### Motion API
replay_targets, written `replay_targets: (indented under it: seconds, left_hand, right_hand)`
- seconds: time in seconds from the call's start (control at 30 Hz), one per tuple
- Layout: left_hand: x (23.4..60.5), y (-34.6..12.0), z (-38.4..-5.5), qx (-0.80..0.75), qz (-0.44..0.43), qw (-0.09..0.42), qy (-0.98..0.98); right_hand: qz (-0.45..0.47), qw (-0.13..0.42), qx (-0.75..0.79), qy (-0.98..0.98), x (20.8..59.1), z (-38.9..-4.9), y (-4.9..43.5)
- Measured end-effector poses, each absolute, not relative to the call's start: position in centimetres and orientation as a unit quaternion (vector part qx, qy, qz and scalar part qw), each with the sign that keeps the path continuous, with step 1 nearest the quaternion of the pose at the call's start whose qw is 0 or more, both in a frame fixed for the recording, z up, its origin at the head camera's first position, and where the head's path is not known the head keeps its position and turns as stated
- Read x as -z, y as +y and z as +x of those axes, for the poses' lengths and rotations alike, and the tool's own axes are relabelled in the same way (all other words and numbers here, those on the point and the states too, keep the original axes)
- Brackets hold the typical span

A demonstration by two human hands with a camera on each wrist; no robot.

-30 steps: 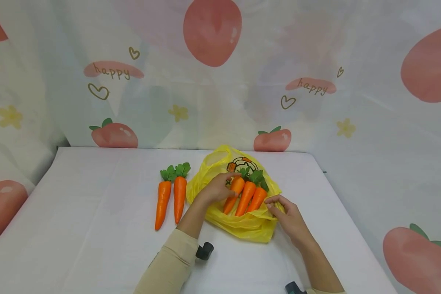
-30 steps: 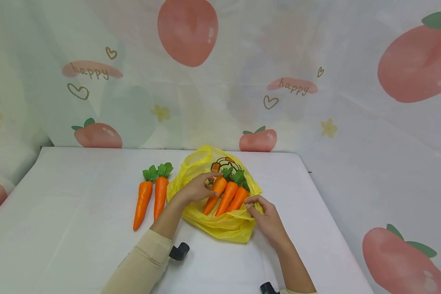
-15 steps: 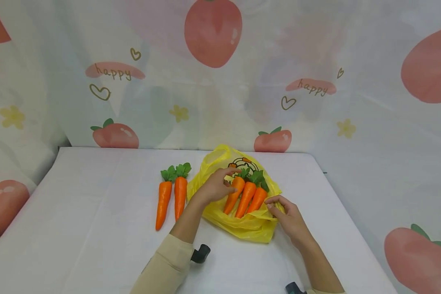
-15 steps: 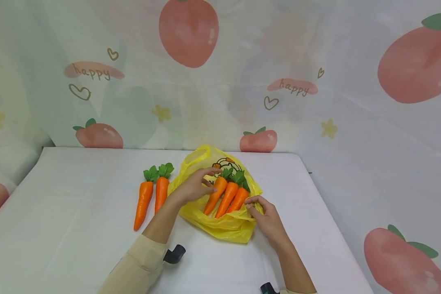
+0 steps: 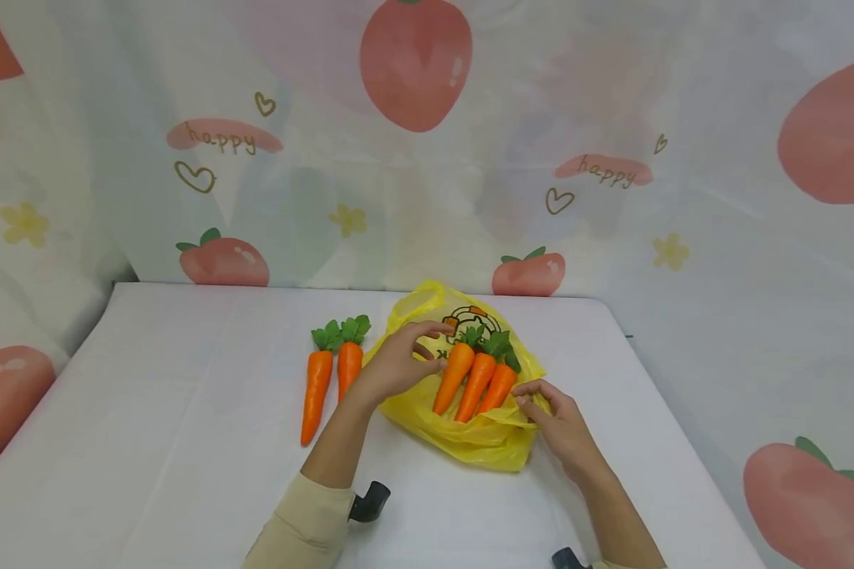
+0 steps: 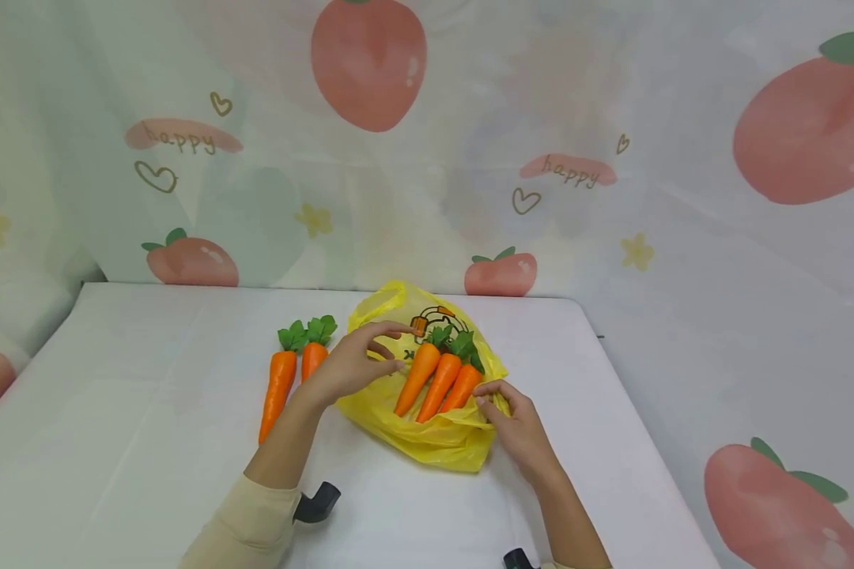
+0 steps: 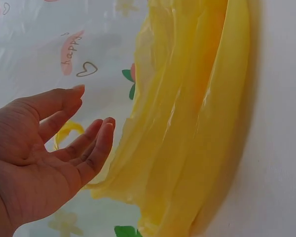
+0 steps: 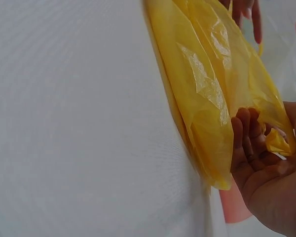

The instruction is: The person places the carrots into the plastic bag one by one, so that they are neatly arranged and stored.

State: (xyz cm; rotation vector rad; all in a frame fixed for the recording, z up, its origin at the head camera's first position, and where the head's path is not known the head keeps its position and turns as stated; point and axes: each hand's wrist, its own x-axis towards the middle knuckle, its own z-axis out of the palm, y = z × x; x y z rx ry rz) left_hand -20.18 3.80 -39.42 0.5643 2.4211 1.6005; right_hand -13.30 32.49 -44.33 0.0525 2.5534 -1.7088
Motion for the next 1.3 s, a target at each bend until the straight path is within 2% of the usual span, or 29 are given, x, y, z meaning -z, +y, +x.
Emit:
replay_targets:
  seconds: [0.23,0.93,1.3]
  left_hand:
    - [38.7,2.5,-19.3,-0.531,0.195,0.092,0.819]
    - [38.0,-1.7,-17.4,-0.540,0.166,0.043,0.824]
    - [39.1,-5.7,-17.5,-0.542,0.117,0.050,0.831]
  right_hand:
    - [0.020,0.032,0.547,0.836,44.7,-13.4,32.7]
    - [0.011,0.033,0.559,0.828,44.5,-13.5,32.5]
    - [0.015,0.037,0.552,0.833,44.7,-13.4,32.5]
